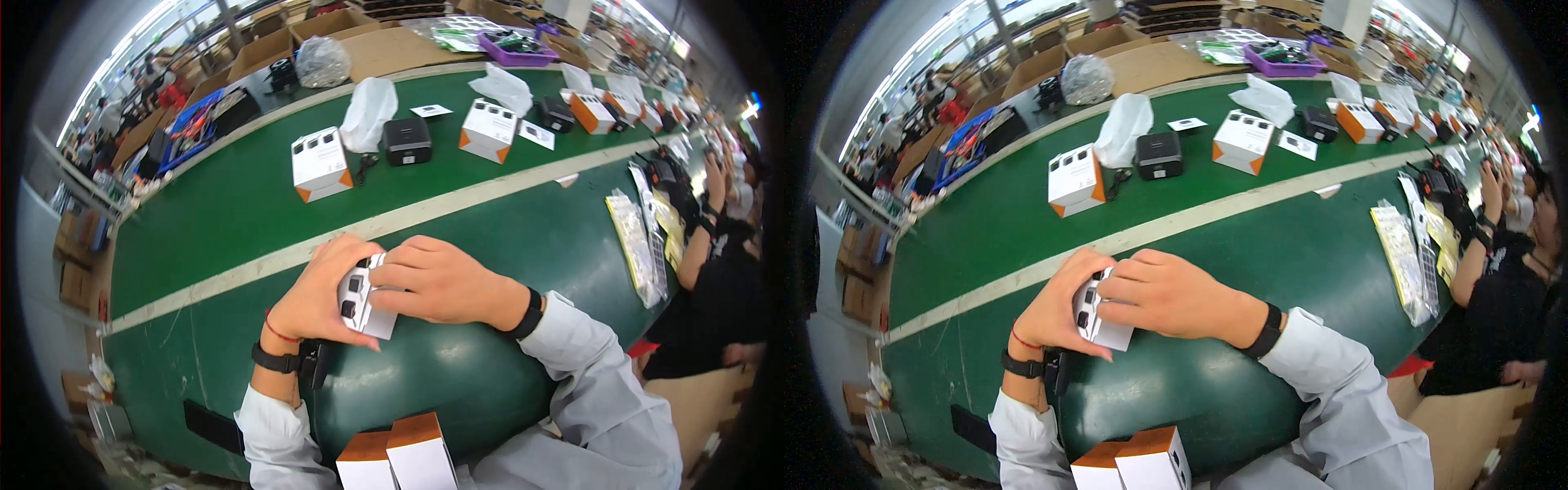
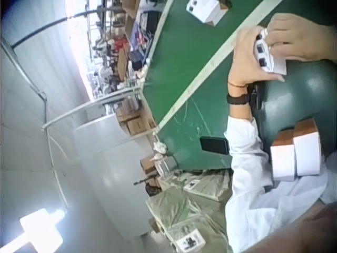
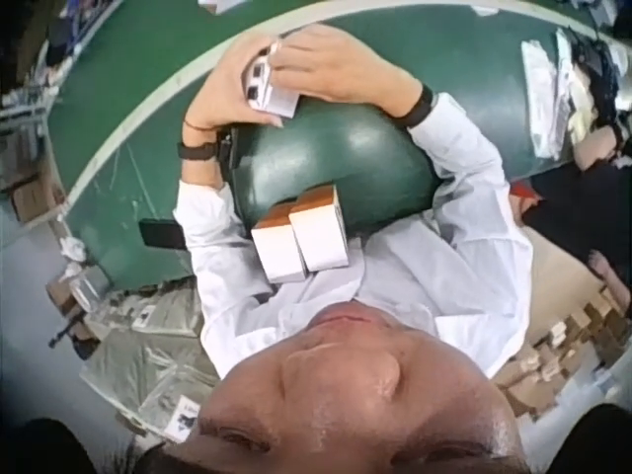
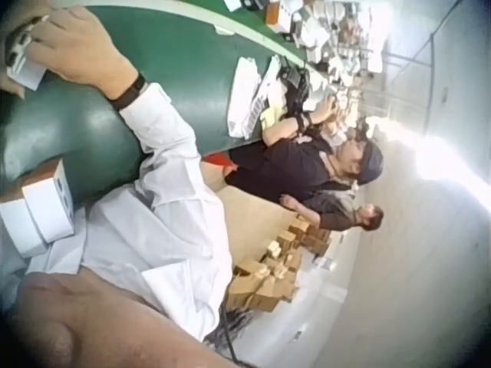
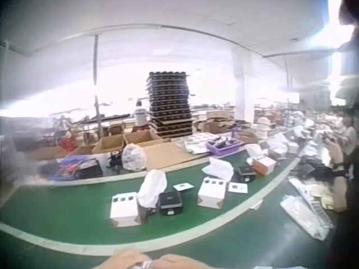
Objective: Packing electronic devices into individual boxes and organizing them into shipping cartons on an assembly line.
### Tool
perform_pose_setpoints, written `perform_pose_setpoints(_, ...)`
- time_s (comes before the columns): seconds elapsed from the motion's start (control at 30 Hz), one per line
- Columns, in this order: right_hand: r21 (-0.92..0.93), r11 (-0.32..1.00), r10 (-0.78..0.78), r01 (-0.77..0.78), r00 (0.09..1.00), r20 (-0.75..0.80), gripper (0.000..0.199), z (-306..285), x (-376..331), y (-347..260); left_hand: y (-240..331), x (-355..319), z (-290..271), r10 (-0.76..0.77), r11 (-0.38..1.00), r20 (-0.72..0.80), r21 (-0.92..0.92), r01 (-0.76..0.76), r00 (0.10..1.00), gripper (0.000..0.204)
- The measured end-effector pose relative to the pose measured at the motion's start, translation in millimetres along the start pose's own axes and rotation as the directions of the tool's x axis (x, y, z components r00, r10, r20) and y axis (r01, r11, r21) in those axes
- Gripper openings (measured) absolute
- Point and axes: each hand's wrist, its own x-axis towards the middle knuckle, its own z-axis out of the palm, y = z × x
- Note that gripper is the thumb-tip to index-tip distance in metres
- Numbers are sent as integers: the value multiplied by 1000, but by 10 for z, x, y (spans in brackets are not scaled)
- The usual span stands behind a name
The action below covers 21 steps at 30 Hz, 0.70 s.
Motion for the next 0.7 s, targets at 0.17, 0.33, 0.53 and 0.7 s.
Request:
perform_pose_setpoints(0.17,-41,997,-61,67,989,134,20,-167,59,7,-8,-61,-50,-3,998,71,70,-2,998,108)
perform_pose_setpoints(0.33,283,901,183,-330,878,442,44,-279,16,57,-94,-165,-239,-157,985,18,74,155,987,115)
perform_pose_setpoints(0.53,56,850,404,-524,716,569,43,246,-32,-68,-152,-347,-339,-252,941,114,262,216,961,119)
perform_pose_setpoints(0.7,90,689,662,-719,676,325,48,342,60,-103,-328,-500,-467,-384,913,-104,-191,361,917,114)
